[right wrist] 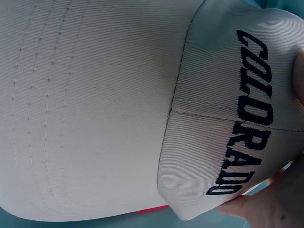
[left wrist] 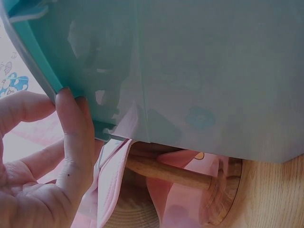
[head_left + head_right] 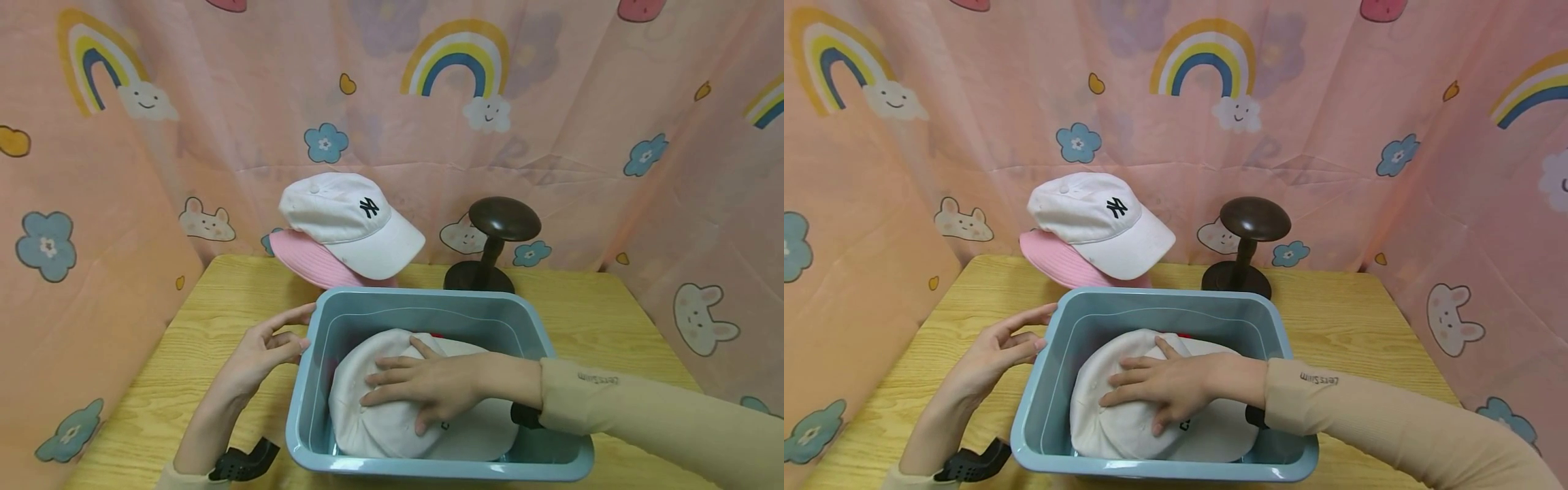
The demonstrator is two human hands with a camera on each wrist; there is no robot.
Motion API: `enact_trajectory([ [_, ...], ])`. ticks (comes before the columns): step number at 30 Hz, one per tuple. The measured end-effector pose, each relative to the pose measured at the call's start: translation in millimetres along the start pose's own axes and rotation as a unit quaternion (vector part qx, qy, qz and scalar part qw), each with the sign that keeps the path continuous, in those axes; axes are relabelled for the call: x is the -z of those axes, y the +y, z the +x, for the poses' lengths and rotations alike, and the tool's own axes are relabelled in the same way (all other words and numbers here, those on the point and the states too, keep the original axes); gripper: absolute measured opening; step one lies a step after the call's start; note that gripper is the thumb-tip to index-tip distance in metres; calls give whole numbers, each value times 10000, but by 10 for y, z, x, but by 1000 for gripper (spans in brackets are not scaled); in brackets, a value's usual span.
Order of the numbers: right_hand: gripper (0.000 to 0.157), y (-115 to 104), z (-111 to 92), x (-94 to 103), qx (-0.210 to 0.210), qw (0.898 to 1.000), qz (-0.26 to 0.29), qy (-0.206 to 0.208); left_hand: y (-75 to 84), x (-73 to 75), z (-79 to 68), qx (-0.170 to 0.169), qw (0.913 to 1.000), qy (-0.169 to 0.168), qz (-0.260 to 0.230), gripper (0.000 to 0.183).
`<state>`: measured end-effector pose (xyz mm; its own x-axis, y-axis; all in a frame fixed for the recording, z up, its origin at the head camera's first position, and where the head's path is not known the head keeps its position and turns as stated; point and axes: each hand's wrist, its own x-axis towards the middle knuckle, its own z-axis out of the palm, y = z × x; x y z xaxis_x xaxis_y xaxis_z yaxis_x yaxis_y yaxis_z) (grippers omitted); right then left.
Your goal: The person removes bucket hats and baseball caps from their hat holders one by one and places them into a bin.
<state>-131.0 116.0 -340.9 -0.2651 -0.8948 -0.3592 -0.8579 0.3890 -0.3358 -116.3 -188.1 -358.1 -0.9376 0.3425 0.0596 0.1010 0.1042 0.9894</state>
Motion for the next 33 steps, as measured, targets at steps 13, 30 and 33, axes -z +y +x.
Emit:
enact_trajectory([
  [13, 75, 58, 57, -15, -25, 9978, 551, -366, 2, 1, -1, 50, 10000, 24, 28, 53],
  [30, 77, -21, -20, 135, -65, 9987, -497, 83, -12, 7, -1, 17, 10000, 19, 24, 53],
  [33, 76, -31, -43, 143, -88, 9979, -628, 150, -9, 3, -2, 22, 10000, -6, 8, 53],
])
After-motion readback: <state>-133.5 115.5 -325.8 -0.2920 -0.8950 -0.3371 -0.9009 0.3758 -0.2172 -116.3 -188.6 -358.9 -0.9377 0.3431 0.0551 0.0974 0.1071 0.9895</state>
